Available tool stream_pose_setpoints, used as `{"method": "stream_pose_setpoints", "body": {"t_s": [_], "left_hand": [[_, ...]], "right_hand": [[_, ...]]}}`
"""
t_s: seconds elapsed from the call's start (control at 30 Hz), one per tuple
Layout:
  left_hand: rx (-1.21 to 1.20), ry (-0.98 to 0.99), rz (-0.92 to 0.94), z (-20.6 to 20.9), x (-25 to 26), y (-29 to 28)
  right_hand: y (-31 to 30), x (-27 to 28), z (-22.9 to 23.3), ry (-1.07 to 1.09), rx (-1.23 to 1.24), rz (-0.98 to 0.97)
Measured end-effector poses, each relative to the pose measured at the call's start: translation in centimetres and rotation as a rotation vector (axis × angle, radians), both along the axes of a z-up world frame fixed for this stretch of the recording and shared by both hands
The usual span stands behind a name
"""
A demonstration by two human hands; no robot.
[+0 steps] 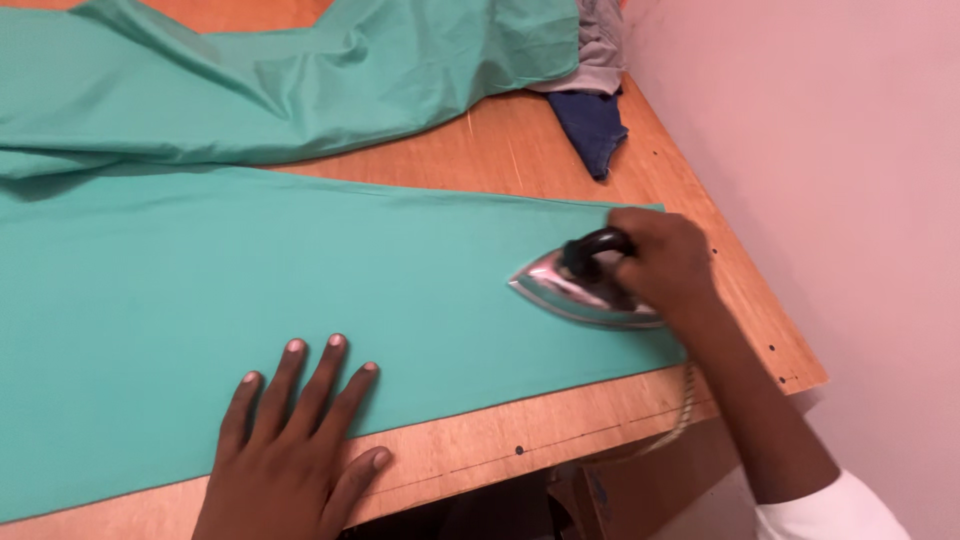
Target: The person irons a teal garment laid out on a wooden table. They use a steam iron in their right hand to smooth the fabric while holding it in place with their left hand, moving the iron back and forth across the surface.
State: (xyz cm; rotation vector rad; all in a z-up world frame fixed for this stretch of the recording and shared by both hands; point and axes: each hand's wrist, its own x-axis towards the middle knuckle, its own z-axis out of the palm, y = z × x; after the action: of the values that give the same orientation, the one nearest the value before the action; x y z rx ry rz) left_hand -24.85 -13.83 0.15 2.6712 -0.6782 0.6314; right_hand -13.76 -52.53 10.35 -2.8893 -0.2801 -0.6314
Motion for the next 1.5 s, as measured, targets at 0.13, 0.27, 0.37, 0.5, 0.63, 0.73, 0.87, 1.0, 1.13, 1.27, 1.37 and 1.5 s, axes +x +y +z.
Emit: {"method": "stream_pose_setpoints", "body": {"t_s": [0.13, 0.27, 0.37, 0.5, 0.63, 0.73, 0.87, 1.0, 1.13, 1.27, 1.37, 1.5], "left_hand": [[-0.016, -0.019, -0.012, -0.4, 0.2, 0.1], [-0.05, -0.017, -0.012, -0.6, 0.2, 0.0], [-0.09, -0.02, -0.016, -0.7, -0.1, 0.1], [-0.113, -0.009, -0.034, -0.4, 0.1, 0.1], [-0.112, 0.008, -0.031, -0.3, -0.1, 0.2], [-0.12, 0.011, -0.028, 0.1, -0.1, 0.3], [-0.135, 0.031, -0.018, 0.3, 0.0, 0.3], [-0.107, 0.039, 0.0, 0.4, 0.0, 0.2], [-0.089, 0.043, 0.007, 0.2, 0.0, 0.2], [-0.066, 0.041, 0.01, 0.3, 0.1, 0.2], [-0.035, 0.04, 0.031, 0.4, -0.2, 0.2], [-0.005, 0.028, 0.05, 0.4, -0.3, 0.0]], "right_hand": [[-5.2, -0.8, 0.2, 0.079, 0.029, -0.162], [-7.3, -1.6, 0.0, 0.039, 0.043, -0.138], [-6.9, -1.9, -0.3, 0.026, 0.047, -0.174], [-4.8, -2.7, -0.5, 0.036, 0.089, -0.168], [-0.7, -3.8, -0.5, 0.024, 0.1, -0.065], [3.3, -4.3, -0.4, -0.045, 0.055, 0.047], [8.4, -4.4, 0.1, -0.075, -0.013, 0.174], [12.8, -3.8, 0.3, -0.044, 0.004, 0.263], [15.0, -1.1, -0.2, -0.069, 0.001, 0.352], [15.5, 2.9, -0.8, -0.085, 0.005, 0.352], [15.0, 5.4, -0.7, -0.108, 0.046, 0.383], [13.4, 7.7, -0.6, -0.081, 0.024, 0.33]]}}
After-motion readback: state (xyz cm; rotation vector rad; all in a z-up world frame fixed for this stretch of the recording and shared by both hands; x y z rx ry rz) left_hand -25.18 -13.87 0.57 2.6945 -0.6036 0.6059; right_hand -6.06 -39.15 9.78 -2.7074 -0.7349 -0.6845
